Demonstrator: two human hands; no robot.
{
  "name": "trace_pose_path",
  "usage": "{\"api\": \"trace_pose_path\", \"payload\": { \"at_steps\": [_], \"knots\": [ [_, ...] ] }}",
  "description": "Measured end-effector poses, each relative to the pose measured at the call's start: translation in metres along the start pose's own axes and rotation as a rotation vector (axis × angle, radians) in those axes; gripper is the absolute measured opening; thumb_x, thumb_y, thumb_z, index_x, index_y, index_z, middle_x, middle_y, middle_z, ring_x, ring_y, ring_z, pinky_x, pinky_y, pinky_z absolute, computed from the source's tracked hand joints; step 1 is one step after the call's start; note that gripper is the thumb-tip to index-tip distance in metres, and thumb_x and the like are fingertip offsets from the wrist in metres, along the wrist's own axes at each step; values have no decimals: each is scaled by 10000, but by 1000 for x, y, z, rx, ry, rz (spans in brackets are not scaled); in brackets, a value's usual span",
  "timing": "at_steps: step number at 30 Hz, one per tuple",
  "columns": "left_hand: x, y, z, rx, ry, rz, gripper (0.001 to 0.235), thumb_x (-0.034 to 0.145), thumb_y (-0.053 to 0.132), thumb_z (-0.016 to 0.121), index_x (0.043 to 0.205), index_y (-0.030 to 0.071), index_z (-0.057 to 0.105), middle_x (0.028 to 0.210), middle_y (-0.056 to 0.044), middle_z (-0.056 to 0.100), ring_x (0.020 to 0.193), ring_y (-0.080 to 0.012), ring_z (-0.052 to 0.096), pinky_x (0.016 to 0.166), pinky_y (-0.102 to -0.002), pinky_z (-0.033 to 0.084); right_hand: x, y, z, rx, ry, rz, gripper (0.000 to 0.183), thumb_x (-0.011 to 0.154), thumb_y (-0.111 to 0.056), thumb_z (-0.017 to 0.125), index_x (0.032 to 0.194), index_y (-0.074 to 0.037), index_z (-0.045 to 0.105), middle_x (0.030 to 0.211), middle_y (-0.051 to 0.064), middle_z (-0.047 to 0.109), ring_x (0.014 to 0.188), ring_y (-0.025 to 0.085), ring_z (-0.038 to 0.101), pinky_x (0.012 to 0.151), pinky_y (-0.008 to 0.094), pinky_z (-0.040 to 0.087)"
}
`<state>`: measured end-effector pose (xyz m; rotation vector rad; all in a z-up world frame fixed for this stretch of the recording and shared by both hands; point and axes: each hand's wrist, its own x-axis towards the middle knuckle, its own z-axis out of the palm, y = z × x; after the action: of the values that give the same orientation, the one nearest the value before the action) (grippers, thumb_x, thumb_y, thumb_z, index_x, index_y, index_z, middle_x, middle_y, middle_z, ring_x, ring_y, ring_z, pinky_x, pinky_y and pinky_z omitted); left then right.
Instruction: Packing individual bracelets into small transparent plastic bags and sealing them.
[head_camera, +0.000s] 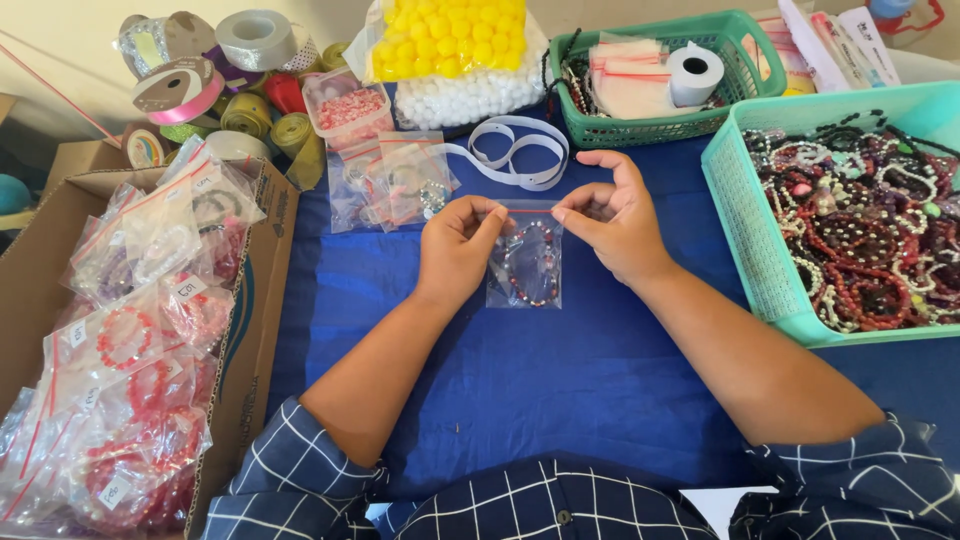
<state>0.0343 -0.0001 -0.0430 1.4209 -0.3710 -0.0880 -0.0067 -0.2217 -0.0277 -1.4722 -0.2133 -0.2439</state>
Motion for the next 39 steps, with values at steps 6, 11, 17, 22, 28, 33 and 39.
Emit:
{"api": "trace_pose_path", "payload": {
  "at_steps": [6, 11, 17, 22, 28, 33, 39],
  "knots": [
    [2, -2, -5, -39, -11, 8, 158, 1032, 120, 645, 1054, -25, 707, 945, -62, 765, 850, -80, 698, 748, -230, 549, 3, 8, -4, 26, -5, 12, 567, 908, 75, 742, 1366, -46, 430, 957, 92, 722, 921, 131, 711, 850, 256, 561],
    [-1, 2, -4, -54, -44, -55, 224, 1061, 157, 591, 1138, -7, 723, 1000, -34, 760, 807, -57, 637, 687, -216, 509, 5, 14, -9, 35, 47, 6, 502, 915, 66, 744, 1302, -47, 445, 957, 95, 718, 879, 127, 687, 807, 255, 554],
    [-4, 3, 0, -31, -169, -37, 406, 934, 34, 718, 1317, 18, 585, 1040, -37, 724, 833, -54, 649, 723, -214, 540, 6, 16, -13, 89, 135, -36, 301, 969, 39, 723, 1144, -65, 501, 1013, 116, 730, 921, 142, 695, 780, 272, 558],
    [-4, -1, -1, 86, -140, -10, 446, 928, 6, 738, 1343, 37, 577, 1010, -45, 715, 822, -59, 624, 705, -224, 525, 7, 15, -12, 82, 132, -40, 145, 1019, -15, 659, 1072, -82, 542, 1086, 146, 749, 930, 151, 705, 765, 285, 567],
    [5, -2, -15, 54, -27, 177, 462, 952, -9, 722, 1376, 55, 551, 1020, -41, 710, 859, -70, 649, 755, -235, 539, 6, 10, -8, 6, 133, -23, 140, 993, -25, 649, 1080, -85, 557, 1203, 101, 727, 963, 128, 689, 756, 279, 569],
    [9, 35, -39, 336, 207, 264, 526, 920, 41, 748, 1388, 127, 524, 1013, -19, 720, 829, -79, 670, 701, -256, 548, 5, 18, -11, -56, 147, -36, 155, 987, -53, 701, 1111, -73, 609, 1010, 24, 682, 903, 94, 652, 728, 254, 536],
    [13, 41, -65, 859, 343, 415, 567, 865, 106, 790, 1378, 180, 561, 973, 45, 742, 799, -152, 708, 949, -386, 424, 6, 24, -14, -64, 127, -42, 165, 981, -57, 713, 1116, -67, 618, 957, 17, 663, 873, 84, 636, 713, 240, 517]
  ]
}}
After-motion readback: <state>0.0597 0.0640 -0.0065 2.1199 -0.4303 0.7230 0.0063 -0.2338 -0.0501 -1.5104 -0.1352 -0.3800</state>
